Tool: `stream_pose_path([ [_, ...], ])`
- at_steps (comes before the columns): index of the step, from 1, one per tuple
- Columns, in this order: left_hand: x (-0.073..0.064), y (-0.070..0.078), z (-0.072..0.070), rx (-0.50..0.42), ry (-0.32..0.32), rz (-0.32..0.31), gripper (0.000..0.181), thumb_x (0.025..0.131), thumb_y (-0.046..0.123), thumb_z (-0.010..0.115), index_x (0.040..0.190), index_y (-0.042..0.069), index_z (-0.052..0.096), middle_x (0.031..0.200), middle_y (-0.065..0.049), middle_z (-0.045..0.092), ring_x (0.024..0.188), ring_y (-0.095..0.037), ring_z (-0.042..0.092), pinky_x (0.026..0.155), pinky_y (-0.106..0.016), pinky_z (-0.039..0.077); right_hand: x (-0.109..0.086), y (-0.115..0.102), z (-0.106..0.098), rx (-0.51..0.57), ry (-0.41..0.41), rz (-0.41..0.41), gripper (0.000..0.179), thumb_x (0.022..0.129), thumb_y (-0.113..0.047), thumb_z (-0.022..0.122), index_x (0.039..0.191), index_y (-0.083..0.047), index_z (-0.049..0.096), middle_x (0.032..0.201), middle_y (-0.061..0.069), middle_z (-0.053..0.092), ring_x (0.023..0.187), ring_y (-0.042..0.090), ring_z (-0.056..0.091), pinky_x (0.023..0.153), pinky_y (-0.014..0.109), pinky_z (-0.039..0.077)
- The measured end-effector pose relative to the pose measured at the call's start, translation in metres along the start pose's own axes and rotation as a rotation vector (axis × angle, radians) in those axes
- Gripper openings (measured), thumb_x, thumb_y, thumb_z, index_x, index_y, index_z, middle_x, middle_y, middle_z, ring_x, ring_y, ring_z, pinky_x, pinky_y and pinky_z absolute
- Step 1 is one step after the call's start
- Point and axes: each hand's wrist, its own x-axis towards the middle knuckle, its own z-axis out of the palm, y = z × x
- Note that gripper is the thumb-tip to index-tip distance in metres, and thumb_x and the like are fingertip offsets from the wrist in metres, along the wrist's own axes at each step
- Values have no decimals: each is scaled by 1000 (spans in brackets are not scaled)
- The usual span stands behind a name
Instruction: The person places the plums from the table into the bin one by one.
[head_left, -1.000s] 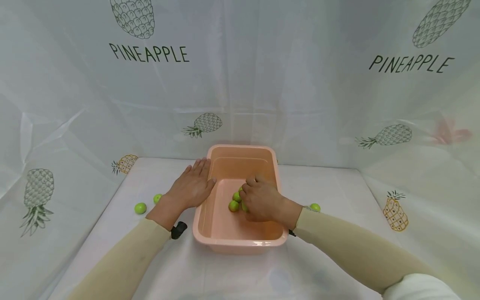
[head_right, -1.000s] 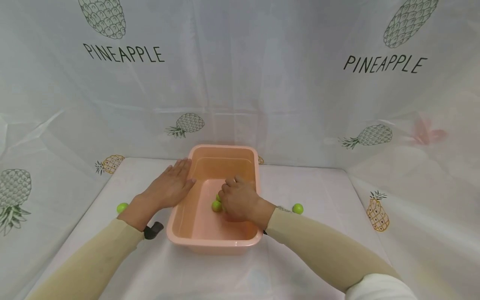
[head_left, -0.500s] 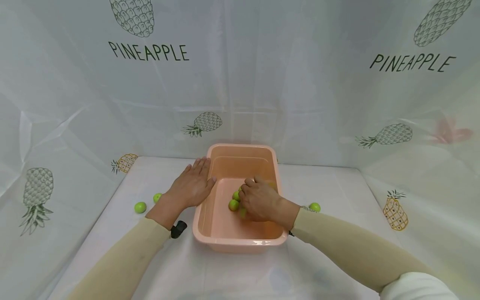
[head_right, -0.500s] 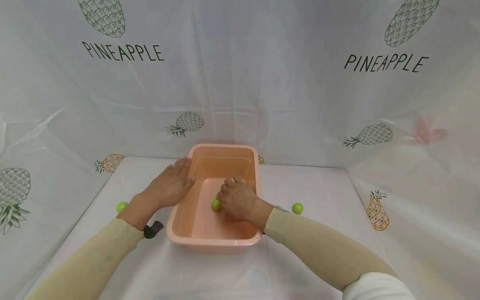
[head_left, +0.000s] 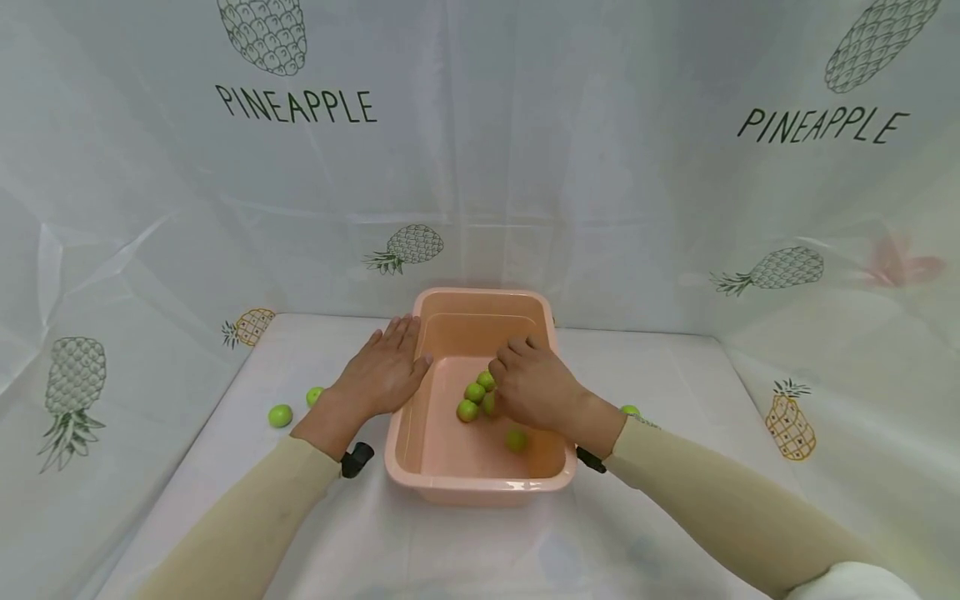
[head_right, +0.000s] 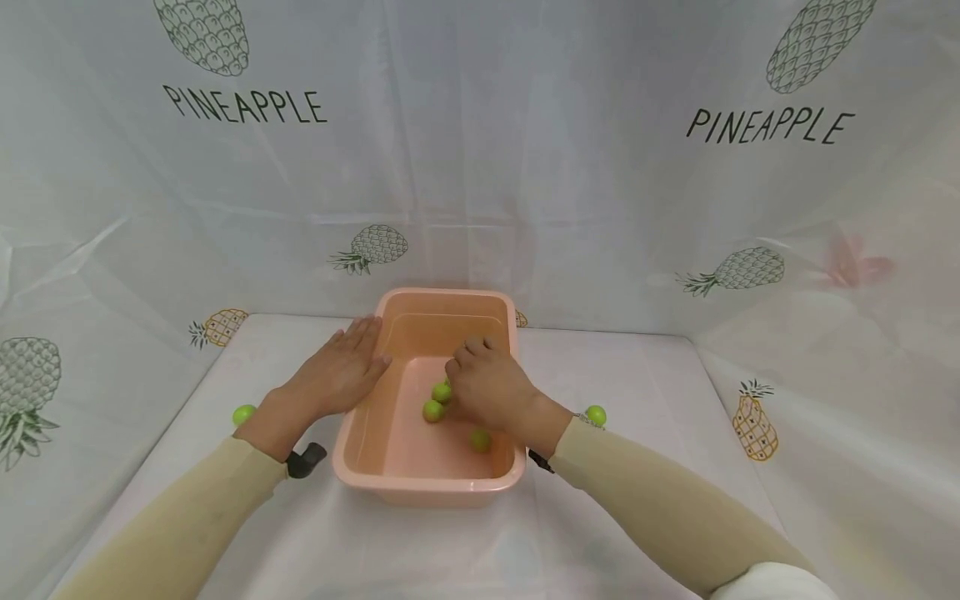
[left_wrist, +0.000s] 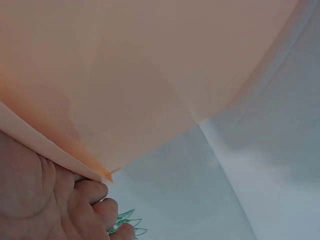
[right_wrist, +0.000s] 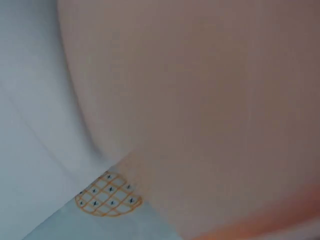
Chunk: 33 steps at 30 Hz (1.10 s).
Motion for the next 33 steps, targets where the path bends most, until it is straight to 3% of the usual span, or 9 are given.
stream_pose_path([
  [6,0,0,0,-8,7,3,74,113,40,35,165,-8,13,174,-25,14,163,-42,13,131,-58,18,-24,31,-6,81,220,161,21,93,-16,67,76,-10,56,73,4,52,72,24,45,68,37,36],
  [9,0,-1,1,-11,8,3,74,113,40,35,165,-8,13,174,-25,14,163,-42,13,131,-58,18,-41,47,-6,69,268,221,19,91,-12,68,77,-8,57,71,6,52,70,26,45,66,39,37],
  [13,0,-1,1,-14,8,9,74,114,40,35,165,-8,13,174,-26,15,163,-42,13,131,-58,18,-69,63,6,28,271,258,19,86,-10,72,77,-5,57,70,7,51,70,28,45,65,39,37],
  [18,1,-2,2,-20,6,11,74,114,40,34,165,-8,12,174,-25,14,163,-42,13,131,-58,18,-111,71,28,-32,183,261,26,82,-17,79,79,-4,57,73,8,51,73,29,47,68,42,40],
  [26,1,-3,3,-17,6,9,74,114,41,34,165,-8,13,174,-25,14,163,-41,13,131,-57,18,-165,73,55,-52,-140,334,47,83,-40,84,91,-2,59,89,11,60,92,35,56,88,56,49],
  [33,0,-2,2,-19,9,11,73,114,40,33,165,-8,13,174,-25,14,163,-42,13,131,-58,18,-189,74,74,-83,-196,331,52,80,-44,86,92,-1,59,90,12,60,94,36,56,88,58,50],
])
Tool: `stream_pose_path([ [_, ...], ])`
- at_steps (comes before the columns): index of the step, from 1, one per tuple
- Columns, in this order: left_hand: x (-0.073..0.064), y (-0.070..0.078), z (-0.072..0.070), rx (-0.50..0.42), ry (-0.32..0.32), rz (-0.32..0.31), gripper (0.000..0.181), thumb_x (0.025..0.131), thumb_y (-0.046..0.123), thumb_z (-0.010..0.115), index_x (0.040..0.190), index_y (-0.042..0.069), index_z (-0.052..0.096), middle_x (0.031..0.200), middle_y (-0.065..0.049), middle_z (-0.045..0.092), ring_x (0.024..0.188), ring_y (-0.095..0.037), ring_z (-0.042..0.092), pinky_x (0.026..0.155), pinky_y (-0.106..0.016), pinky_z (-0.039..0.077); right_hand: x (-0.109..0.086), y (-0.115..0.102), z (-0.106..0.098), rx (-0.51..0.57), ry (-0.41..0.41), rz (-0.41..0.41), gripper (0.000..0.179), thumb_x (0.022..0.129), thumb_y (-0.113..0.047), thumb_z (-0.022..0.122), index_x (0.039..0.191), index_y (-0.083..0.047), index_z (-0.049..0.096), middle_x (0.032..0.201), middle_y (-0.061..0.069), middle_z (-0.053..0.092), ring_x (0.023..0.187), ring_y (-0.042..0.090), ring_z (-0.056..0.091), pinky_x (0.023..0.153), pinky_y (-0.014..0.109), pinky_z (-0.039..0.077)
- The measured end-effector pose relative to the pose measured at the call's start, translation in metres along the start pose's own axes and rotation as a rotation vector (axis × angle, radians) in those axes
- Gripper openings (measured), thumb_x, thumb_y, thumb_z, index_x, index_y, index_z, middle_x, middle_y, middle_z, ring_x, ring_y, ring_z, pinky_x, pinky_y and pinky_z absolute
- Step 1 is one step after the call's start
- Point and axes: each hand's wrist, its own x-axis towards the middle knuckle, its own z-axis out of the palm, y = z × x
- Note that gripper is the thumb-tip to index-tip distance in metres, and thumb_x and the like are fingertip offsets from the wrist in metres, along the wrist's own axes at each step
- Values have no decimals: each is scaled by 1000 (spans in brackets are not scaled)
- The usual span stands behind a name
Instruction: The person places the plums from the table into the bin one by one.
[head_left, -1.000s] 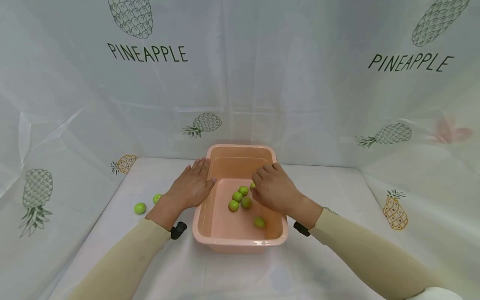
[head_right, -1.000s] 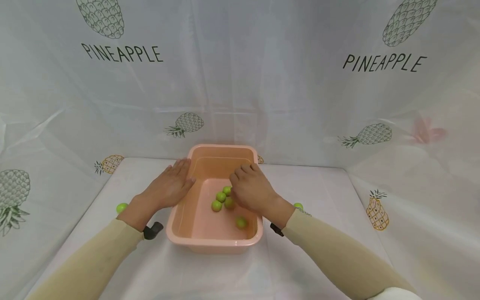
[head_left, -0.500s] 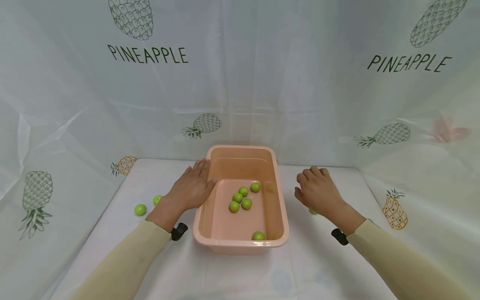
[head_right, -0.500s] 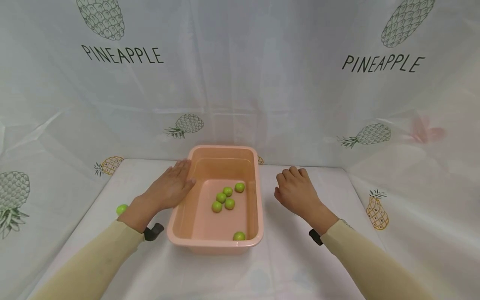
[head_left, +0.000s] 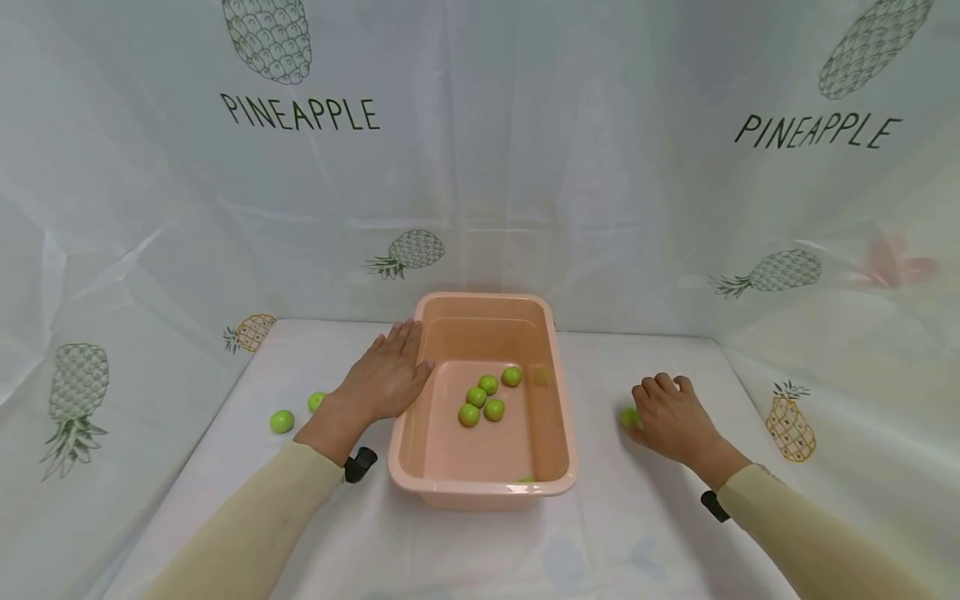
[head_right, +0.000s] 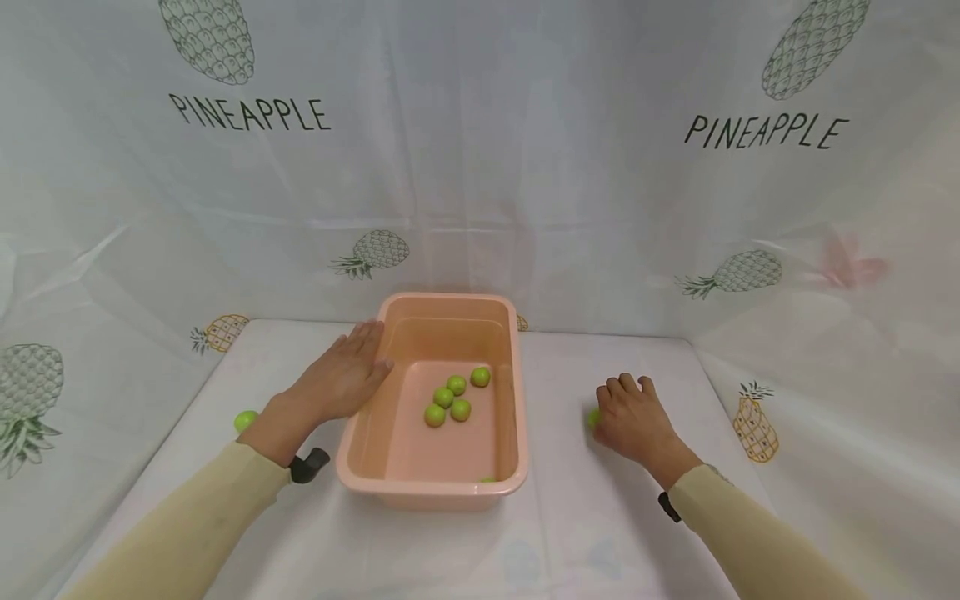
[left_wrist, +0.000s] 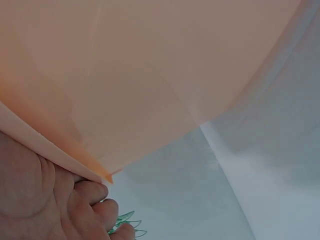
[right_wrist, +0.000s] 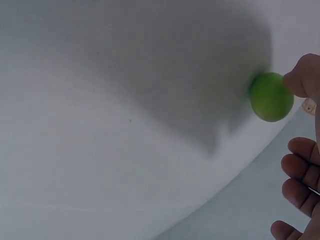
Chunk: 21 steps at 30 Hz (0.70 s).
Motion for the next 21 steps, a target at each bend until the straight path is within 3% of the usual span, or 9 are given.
stream_pose_path([
  [8,0,1,0,13,13,11,73,114,40,35,165,-8,14,174,-26,16,162,-42,16,131,-58,20,-2,-4,15,27,-101,12,45,83,-39,83,98,-2,62,95,12,62,99,36,56,93,61,49],
  [18,0,1,-1,10,20,10,73,114,40,35,165,-8,16,173,-26,18,162,-42,17,130,-58,21,1,-3,23,-2,-77,1,43,84,-37,82,98,-1,62,98,14,64,98,36,56,93,59,49],
  [21,0,1,0,8,18,6,73,114,40,35,165,-8,16,173,-26,18,162,-42,17,130,-58,21,4,3,24,-1,-23,16,43,82,-35,82,95,-1,59,92,13,61,96,37,56,92,59,49],
])
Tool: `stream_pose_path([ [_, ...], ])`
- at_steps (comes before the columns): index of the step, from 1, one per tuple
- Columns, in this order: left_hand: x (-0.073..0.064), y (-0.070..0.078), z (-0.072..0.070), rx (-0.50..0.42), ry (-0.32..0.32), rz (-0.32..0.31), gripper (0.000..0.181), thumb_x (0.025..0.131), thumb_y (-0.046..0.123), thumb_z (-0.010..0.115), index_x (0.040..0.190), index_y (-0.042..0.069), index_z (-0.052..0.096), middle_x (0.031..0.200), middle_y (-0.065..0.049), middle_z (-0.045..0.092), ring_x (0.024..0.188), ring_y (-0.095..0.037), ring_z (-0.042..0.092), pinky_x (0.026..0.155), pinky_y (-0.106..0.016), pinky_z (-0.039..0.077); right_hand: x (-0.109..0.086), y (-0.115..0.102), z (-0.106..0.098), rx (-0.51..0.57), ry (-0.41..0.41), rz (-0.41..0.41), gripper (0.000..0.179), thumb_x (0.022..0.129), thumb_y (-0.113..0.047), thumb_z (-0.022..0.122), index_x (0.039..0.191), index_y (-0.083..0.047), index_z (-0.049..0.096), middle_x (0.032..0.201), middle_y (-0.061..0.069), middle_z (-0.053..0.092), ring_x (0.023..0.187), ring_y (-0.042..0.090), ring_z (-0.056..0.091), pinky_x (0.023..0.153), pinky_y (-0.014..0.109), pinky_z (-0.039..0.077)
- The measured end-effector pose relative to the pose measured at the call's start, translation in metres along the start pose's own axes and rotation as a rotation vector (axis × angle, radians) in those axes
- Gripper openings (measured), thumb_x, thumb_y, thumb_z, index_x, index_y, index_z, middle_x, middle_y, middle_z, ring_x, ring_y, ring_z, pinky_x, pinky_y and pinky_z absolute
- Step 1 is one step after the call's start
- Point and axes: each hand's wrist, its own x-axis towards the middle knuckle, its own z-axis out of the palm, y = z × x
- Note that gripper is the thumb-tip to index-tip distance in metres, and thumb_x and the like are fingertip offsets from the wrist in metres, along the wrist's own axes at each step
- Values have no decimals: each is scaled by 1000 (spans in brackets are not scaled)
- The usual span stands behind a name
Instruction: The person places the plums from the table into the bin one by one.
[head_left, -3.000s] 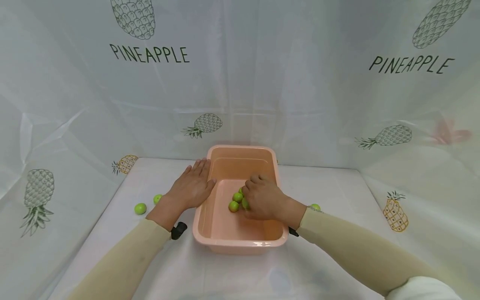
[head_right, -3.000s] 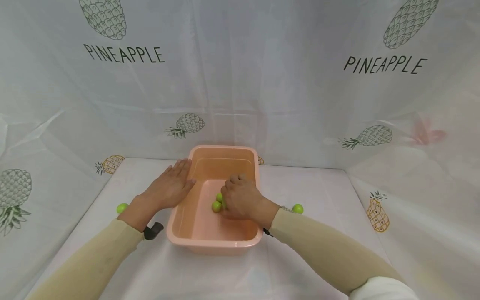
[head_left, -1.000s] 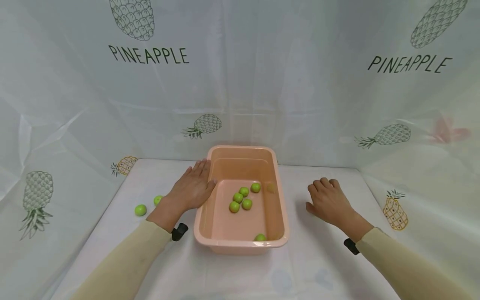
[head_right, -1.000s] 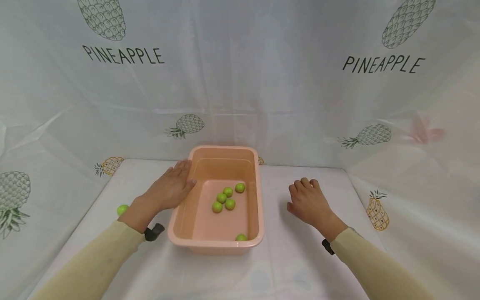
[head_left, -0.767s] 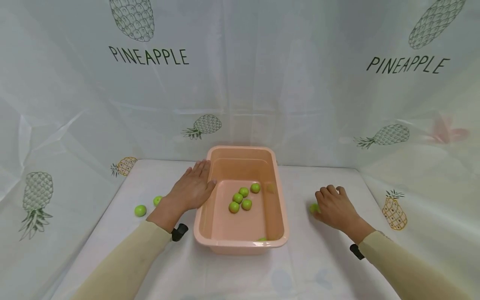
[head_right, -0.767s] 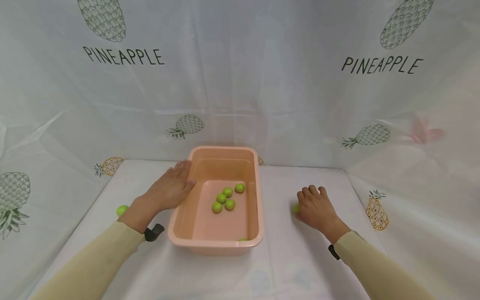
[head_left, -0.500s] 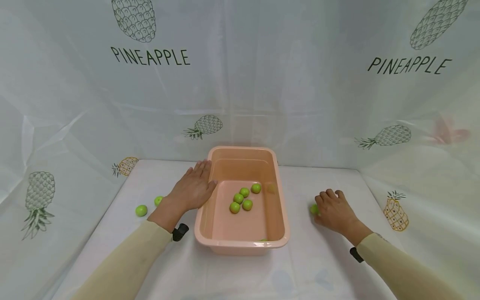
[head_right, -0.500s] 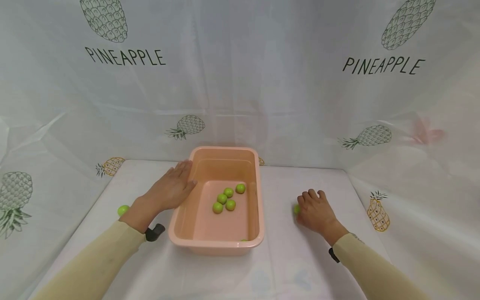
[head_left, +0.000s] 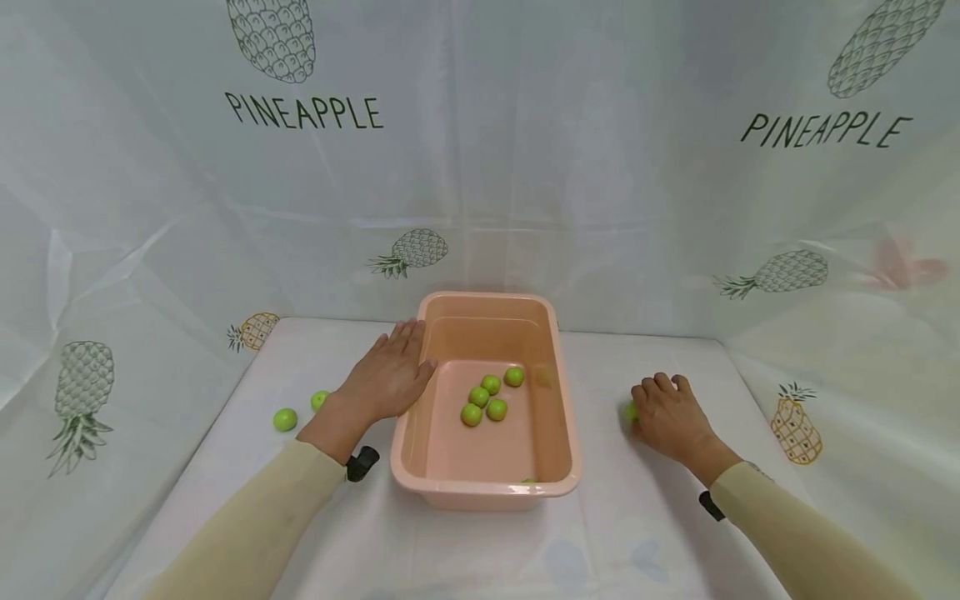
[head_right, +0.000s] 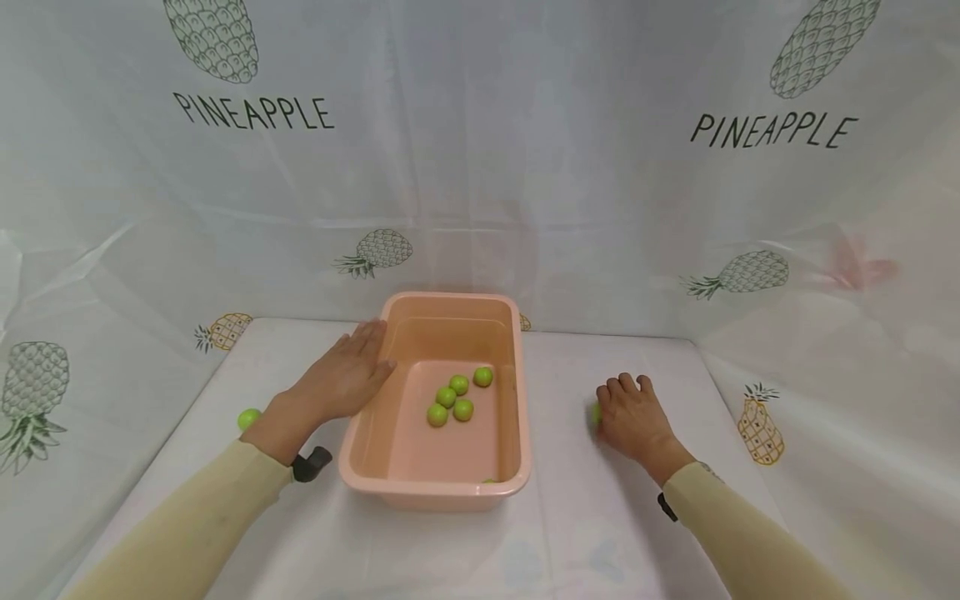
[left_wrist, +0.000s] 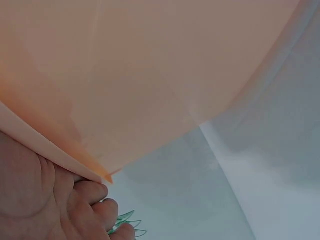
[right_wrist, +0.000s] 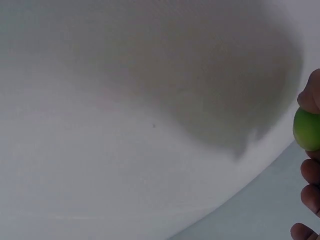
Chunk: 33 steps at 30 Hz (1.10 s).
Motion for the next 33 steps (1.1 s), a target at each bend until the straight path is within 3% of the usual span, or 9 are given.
stream_pose_path([
  [5,0,0,0,5,-2,-3,73,113,40,36,165,-8,16,174,-25,18,162,-41,17,130,-58,21,10,12,-1,-10,179,6,44,78,-33,81,92,0,55,83,13,55,89,39,57,85,57,50],
  [8,0,0,1,12,0,-6,73,113,40,36,165,-8,16,174,-25,18,162,-41,16,130,-58,21,17,17,-4,-15,241,8,47,77,-35,81,91,1,54,80,13,52,84,38,55,79,56,49],
  [21,-1,2,-1,22,-12,-13,74,114,41,36,165,-7,15,174,-25,17,162,-41,15,131,-57,19,32,19,-15,-7,212,35,46,79,-36,80,86,-2,49,76,9,45,78,33,48,73,49,44],
  [28,0,2,-1,29,-1,-11,73,114,40,36,165,-8,16,173,-26,18,162,-41,17,131,-57,20,45,20,-24,0,285,20,45,78,-35,80,85,-2,51,76,10,49,76,35,50,71,50,44],
  [33,0,2,-1,27,2,-10,74,114,41,36,165,-8,16,173,-25,18,162,-41,17,131,-57,20,64,15,-42,14,328,25,43,80,-35,77,84,-2,50,76,11,49,75,35,50,70,50,45],
])
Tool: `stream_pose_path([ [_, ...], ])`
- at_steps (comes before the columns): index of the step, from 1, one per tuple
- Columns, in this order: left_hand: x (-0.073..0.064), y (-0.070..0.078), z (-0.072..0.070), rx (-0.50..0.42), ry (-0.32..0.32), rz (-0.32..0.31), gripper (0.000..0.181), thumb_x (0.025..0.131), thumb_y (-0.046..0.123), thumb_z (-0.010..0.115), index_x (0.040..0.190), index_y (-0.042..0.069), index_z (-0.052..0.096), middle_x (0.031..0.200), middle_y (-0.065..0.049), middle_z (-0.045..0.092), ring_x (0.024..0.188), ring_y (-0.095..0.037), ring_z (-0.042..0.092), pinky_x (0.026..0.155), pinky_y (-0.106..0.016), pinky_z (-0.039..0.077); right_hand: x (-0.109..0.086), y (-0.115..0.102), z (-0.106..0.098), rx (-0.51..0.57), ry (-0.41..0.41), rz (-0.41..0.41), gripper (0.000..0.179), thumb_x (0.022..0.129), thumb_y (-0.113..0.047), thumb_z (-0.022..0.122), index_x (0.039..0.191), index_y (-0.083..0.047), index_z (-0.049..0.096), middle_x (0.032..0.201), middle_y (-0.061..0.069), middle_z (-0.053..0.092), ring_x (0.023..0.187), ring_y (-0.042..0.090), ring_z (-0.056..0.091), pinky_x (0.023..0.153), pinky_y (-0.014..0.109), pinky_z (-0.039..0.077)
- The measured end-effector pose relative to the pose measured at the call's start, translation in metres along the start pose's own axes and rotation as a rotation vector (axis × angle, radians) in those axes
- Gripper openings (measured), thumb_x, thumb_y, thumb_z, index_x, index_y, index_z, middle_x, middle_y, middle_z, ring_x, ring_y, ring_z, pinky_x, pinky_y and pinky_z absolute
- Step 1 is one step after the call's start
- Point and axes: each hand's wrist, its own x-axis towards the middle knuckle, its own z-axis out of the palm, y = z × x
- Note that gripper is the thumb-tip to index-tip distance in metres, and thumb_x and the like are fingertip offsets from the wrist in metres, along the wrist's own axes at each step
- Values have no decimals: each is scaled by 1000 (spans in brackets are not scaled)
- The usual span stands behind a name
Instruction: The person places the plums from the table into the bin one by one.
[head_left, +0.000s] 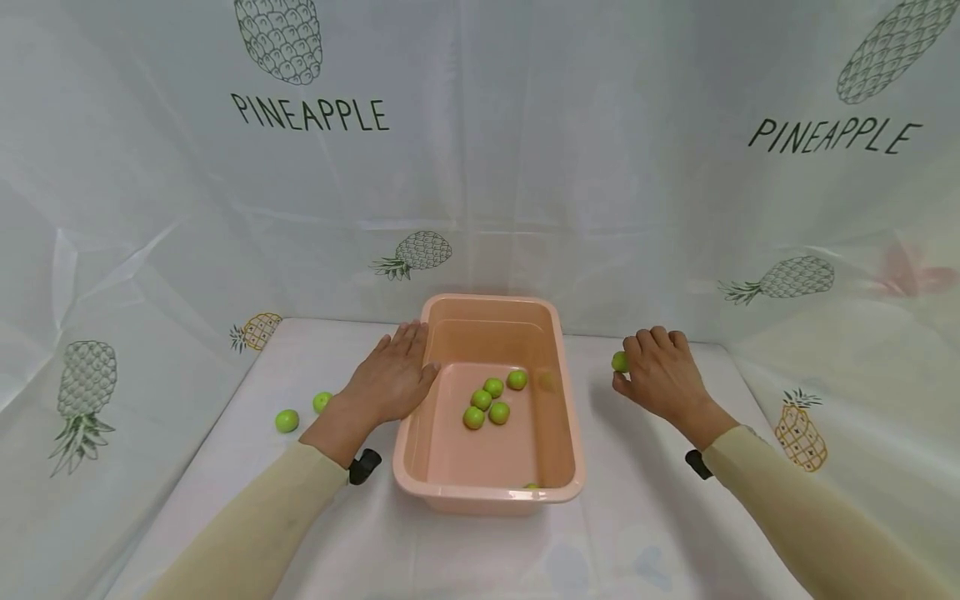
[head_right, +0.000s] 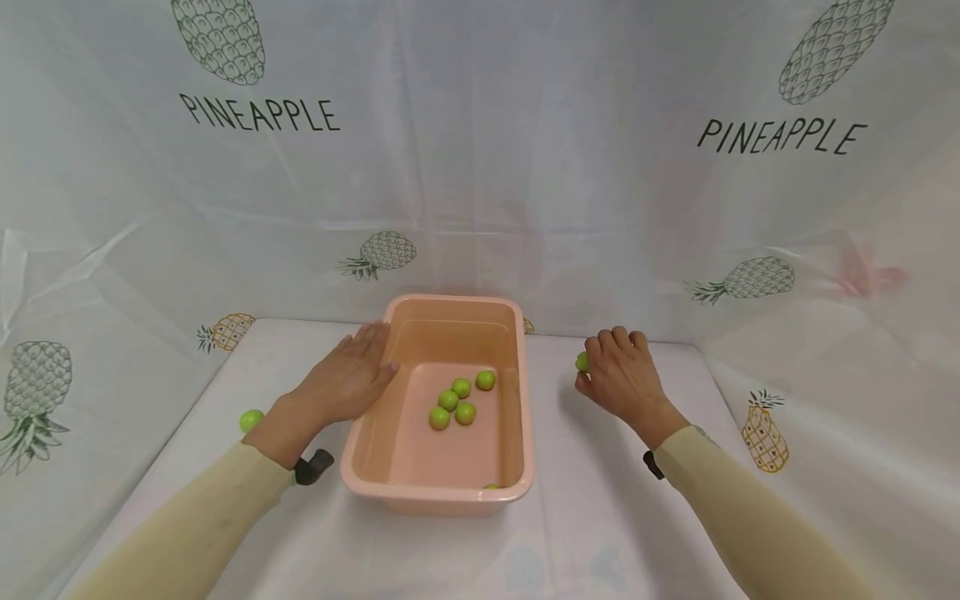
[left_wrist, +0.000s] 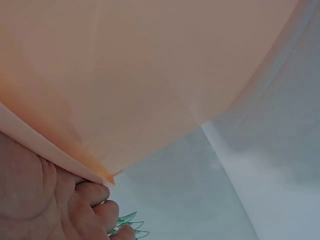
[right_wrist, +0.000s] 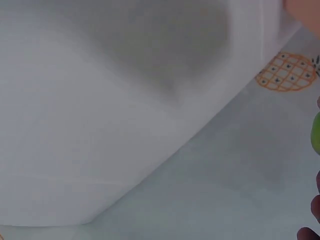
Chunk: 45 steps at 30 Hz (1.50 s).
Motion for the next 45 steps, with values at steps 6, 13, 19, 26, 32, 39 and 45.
stream_pose_path([
  [6,0,-1,1,-8,0,2,74,113,41,36,165,-8,17,173,-25,18,162,-41,17,131,-57,20,33,-14,-21,55,85,0,38,86,-36,65,82,-3,48,75,11,47,75,35,47,69,50,42],
  [13,1,-2,1,-2,-3,5,73,114,40,36,165,-7,17,173,-25,18,162,-41,17,131,-58,20,74,-39,-44,164,131,11,39,91,-40,62,83,-4,48,76,10,46,77,35,45,72,50,40],
  [19,1,-1,1,-8,-7,3,73,113,40,37,165,-7,16,173,-25,18,162,-41,16,131,-58,20,100,-67,-56,234,111,21,36,89,-38,65,88,-5,52,79,9,49,80,33,46,73,49,41],
  [26,1,-1,0,-17,-8,-4,73,113,39,38,165,-7,16,174,-25,18,162,-41,16,131,-58,20,118,-102,-60,208,12,-38,39,91,-41,67,94,-5,54,84,9,55,84,32,50,75,47,43],
  [32,1,-2,1,-17,-12,-6,73,113,40,37,165,-8,17,174,-25,18,162,-41,16,130,-58,20,122,-123,-56,165,-138,-91,45,91,-49,68,93,-7,53,87,5,53,90,29,49,78,43,40],
  [39,0,-1,0,-26,-18,-9,73,113,40,37,165,-7,16,174,-25,17,162,-41,16,131,-58,20,121,-132,-50,19,-208,-151,53,93,-59,70,86,-10,52,81,4,48,85,26,41,76,39,32],
  [45,0,-1,0,-20,-17,-12,74,113,40,37,165,-7,16,174,-25,17,162,-41,16,131,-57,20,118,-137,-47,-5,-252,-195,48,94,-49,70,76,-11,47,73,2,40,82,26,41,81,43,35],
])
